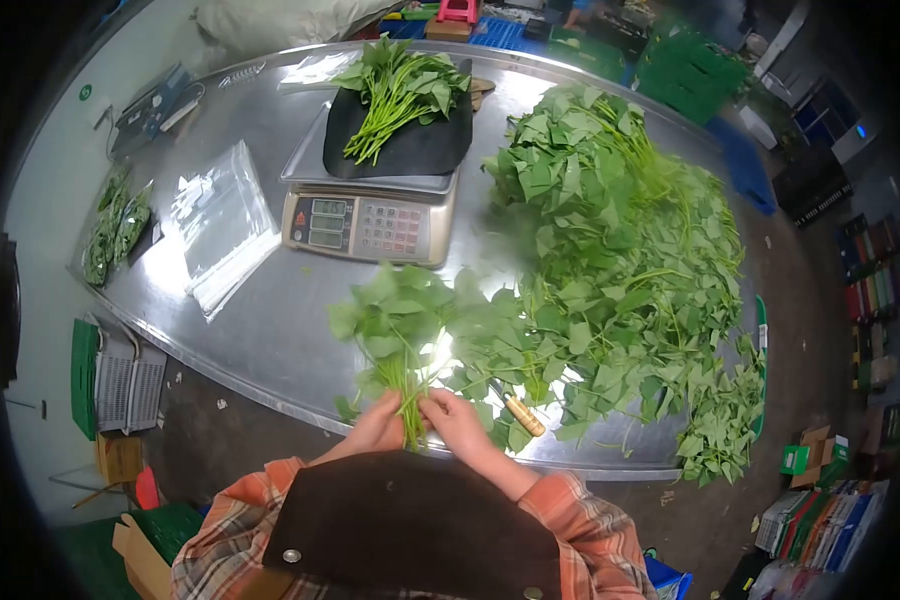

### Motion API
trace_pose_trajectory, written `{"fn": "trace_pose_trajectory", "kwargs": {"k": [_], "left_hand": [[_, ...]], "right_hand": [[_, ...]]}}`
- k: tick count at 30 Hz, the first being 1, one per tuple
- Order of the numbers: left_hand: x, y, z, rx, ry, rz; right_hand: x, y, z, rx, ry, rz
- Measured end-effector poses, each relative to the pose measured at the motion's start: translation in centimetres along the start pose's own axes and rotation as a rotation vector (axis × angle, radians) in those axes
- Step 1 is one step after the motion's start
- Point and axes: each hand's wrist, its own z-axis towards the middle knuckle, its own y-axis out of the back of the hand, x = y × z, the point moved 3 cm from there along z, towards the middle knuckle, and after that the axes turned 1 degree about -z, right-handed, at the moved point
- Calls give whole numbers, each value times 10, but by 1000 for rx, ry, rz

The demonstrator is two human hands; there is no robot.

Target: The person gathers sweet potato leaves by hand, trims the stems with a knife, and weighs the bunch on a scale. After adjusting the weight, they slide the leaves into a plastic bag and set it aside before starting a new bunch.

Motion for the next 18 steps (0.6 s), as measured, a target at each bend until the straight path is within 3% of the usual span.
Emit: {"fn": "trace_pose_trajectory", "kwargs": {"k": [5,8,11,14,15,18], "left_hand": [[10,13,2,-69,145,-108],[5,13,4,52,154,-165],[8,5,12,-8,59,54],[8,10,10,40,18,106],[4,9,6,51,-12,158],[-21,-30,-13,97,-82,87]], "right_hand": [[-32,5,11,-25,-146,672],[-28,4,9,-147,-123,648],[-20,4,21,-212,-198,446],[-23,8,35,-128,-96,122],[-2,7,26,-192,15,-43],[25,-10,11,-209,158,356]]}}
